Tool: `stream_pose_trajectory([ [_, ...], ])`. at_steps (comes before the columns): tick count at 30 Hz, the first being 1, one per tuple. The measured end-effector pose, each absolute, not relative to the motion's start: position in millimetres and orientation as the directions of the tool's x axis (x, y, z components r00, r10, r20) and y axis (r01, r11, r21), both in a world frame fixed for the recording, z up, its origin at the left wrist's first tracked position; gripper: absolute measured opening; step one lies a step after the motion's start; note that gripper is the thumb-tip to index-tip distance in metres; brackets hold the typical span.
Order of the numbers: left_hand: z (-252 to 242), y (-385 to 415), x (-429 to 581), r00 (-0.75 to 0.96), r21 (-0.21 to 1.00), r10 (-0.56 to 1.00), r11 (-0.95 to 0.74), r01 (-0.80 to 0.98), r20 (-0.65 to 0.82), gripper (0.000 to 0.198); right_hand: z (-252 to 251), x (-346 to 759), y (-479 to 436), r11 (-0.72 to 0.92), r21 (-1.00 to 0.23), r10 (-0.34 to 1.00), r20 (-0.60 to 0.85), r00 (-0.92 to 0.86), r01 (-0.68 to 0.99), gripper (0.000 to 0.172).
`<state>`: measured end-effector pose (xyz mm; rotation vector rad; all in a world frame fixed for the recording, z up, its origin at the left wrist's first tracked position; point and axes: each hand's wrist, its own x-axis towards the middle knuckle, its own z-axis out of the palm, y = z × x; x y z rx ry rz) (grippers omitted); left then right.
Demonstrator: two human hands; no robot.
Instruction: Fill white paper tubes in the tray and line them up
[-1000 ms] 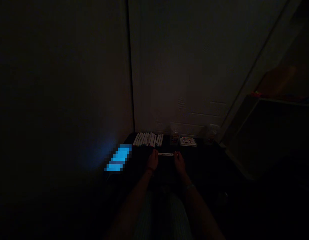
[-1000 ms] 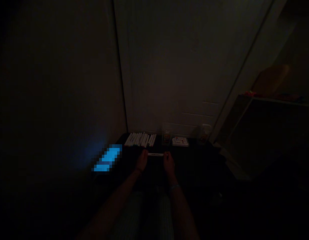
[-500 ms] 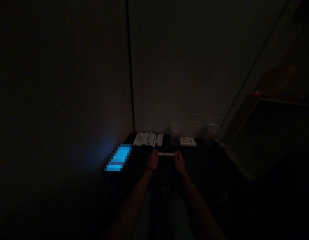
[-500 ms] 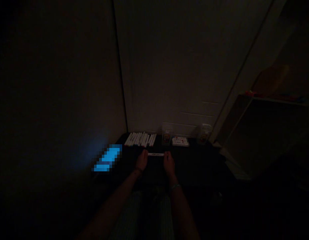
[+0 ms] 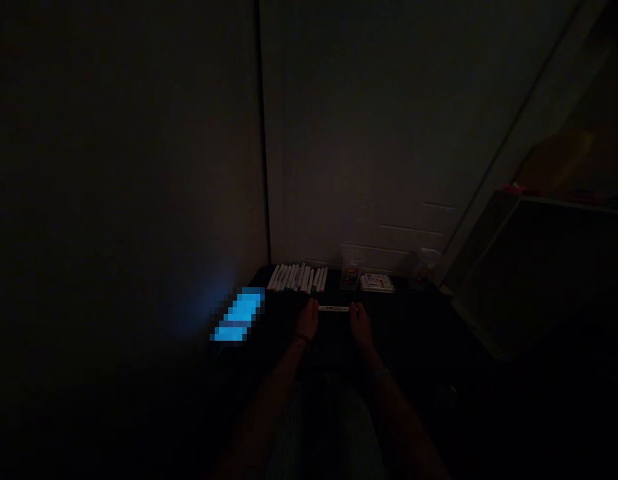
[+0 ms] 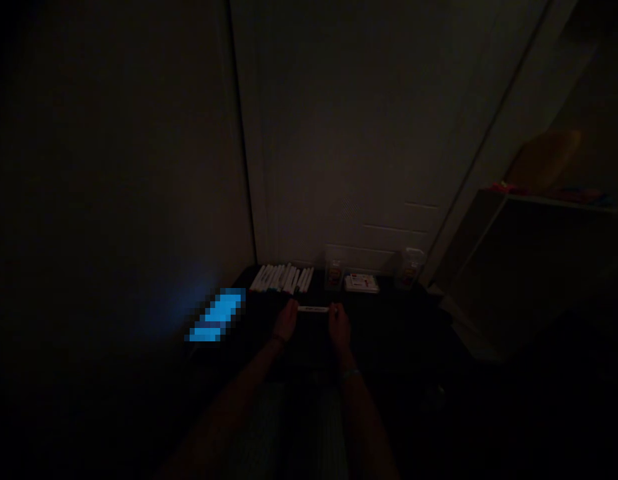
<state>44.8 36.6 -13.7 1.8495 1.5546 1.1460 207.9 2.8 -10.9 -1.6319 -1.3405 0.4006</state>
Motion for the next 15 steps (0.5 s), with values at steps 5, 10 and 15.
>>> stream_pose_trajectory([
  [5,-17.8,39.0,44.3,0.029,0.751,0.946,-0.276,0.599,0.324,0.025,-11.9,209.2,3.3,0.071,-0.820,0.886,0.313,0.342,0.569,0.038],
  [10,-21.0,41.8,44.2,0.021,0.748,0.942,-0.279,0.602,0.335,0.026,-11.2,209.0,3.8,0.079,-0.832,0.885,0.312,0.347,0.548,0.040],
  [15,-19.5,42.0,43.0,-0.022,0.795,0.930,-0.303,0.525,0.368,0.025,-7.3,206.8,2.7,0.089,-0.853,0.897,0.292,0.331,0.514,0.048],
])
